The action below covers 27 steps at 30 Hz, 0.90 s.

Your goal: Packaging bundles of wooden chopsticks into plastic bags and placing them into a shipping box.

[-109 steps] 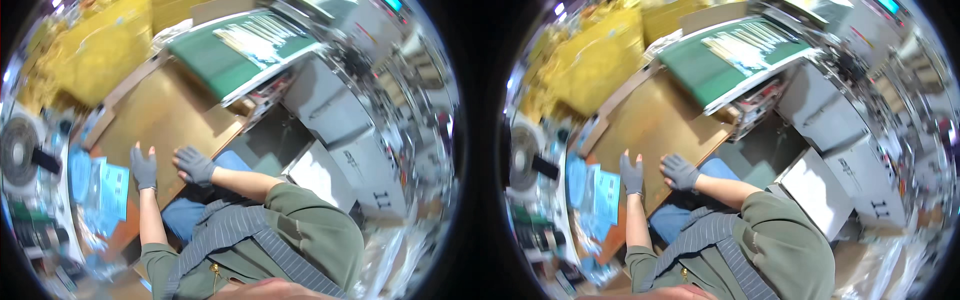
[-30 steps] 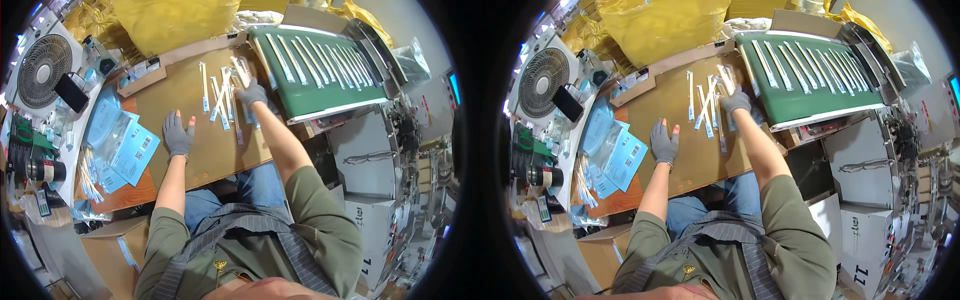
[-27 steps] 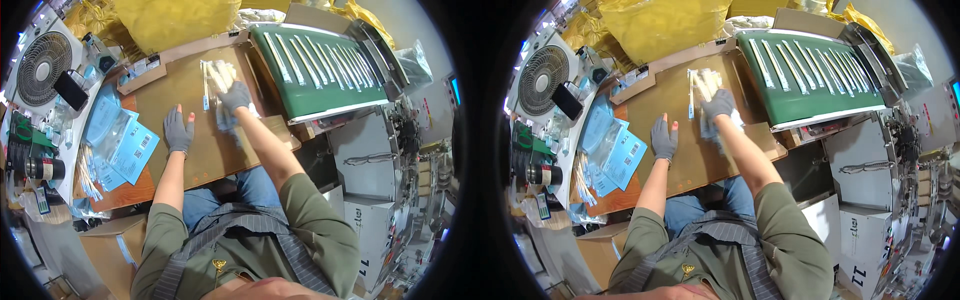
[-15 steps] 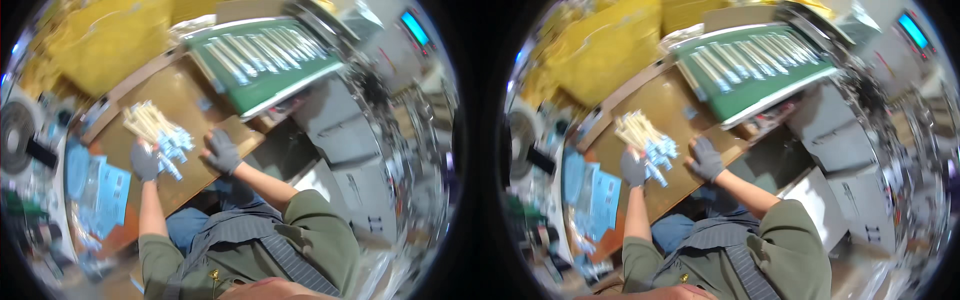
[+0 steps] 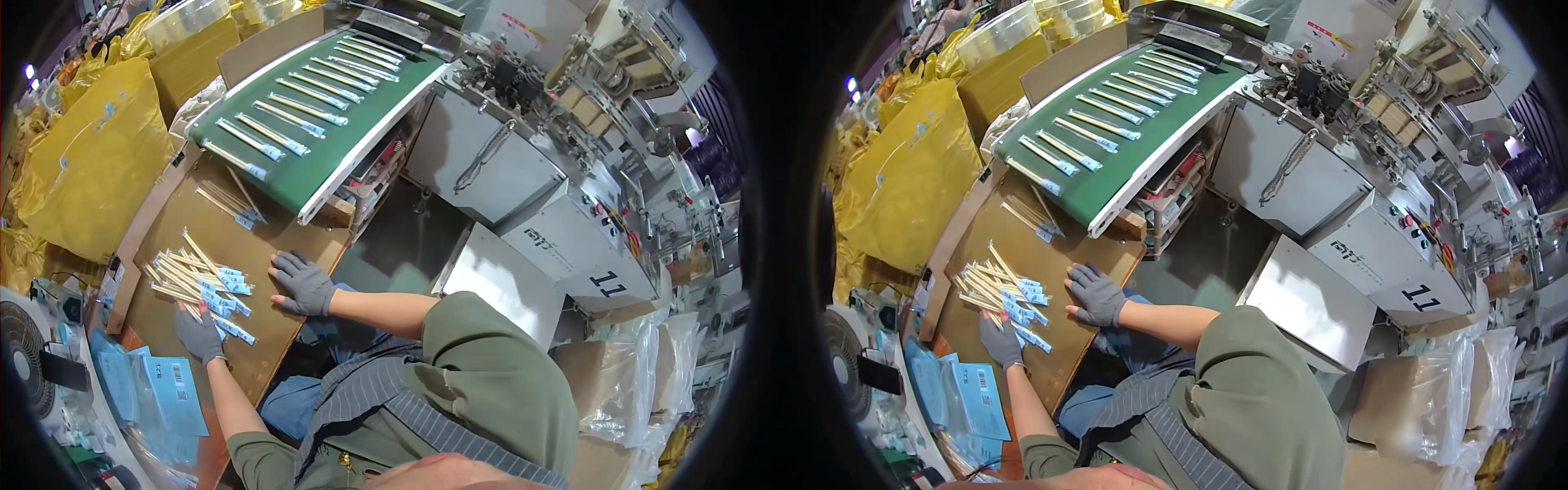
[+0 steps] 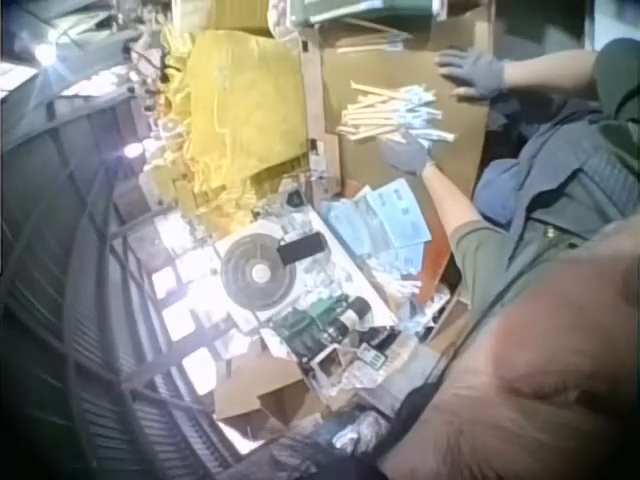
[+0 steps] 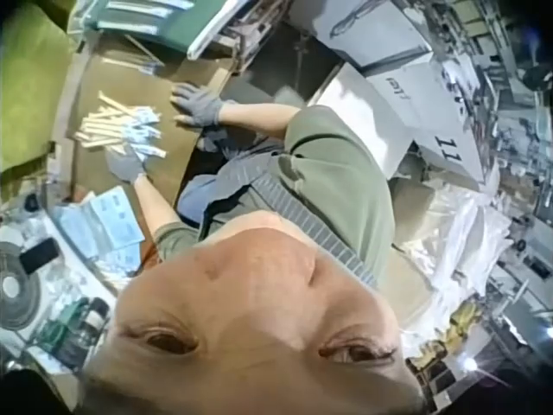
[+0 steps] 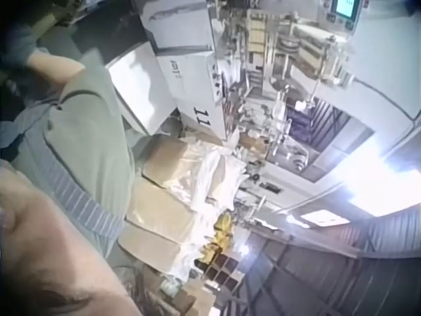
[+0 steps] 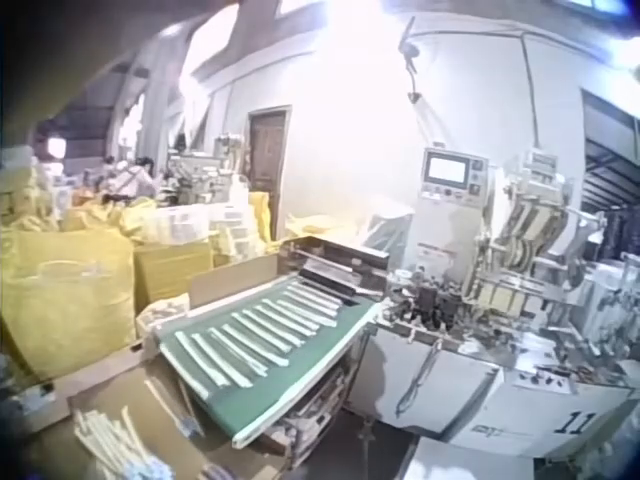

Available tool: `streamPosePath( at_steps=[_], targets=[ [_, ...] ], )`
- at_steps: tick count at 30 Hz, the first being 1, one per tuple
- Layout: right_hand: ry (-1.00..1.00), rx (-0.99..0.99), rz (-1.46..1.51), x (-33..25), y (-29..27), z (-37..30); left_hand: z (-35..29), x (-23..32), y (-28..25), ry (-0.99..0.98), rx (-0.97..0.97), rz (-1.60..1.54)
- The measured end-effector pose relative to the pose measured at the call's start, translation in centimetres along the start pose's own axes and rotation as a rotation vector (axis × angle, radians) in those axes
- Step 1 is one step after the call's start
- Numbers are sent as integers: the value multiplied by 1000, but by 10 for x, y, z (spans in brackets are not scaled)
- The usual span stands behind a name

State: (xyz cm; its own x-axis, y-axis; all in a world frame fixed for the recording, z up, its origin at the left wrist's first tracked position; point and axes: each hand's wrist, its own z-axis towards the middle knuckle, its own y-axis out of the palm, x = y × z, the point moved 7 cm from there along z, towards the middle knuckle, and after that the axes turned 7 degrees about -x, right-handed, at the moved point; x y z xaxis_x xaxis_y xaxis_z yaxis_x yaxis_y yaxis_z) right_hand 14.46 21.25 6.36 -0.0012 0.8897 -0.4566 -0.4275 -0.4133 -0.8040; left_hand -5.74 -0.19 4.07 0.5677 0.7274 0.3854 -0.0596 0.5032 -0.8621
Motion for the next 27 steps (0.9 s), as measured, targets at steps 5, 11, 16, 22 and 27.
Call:
streamPosePath(
  at_steps=[5, 11, 16, 22, 27],
  targets=[
    [-3, -6, -9, -1, 0, 1, 1, -2, 1, -4, -11, 22],
    [-2, -12, -5, 1, 0, 0, 1, 5, -3, -1, -5, -8],
    [-5, -18, -16, 0, -1, 0, -1, 9, -5, 21, 7, -26],
    [-4, -22, -12, -1, -1, 1, -1, 6, -5, 24, 23, 7],
    [-2, -24, -6, -1, -2, 1, -1, 5, -4, 27, 29, -5]
  ],
)
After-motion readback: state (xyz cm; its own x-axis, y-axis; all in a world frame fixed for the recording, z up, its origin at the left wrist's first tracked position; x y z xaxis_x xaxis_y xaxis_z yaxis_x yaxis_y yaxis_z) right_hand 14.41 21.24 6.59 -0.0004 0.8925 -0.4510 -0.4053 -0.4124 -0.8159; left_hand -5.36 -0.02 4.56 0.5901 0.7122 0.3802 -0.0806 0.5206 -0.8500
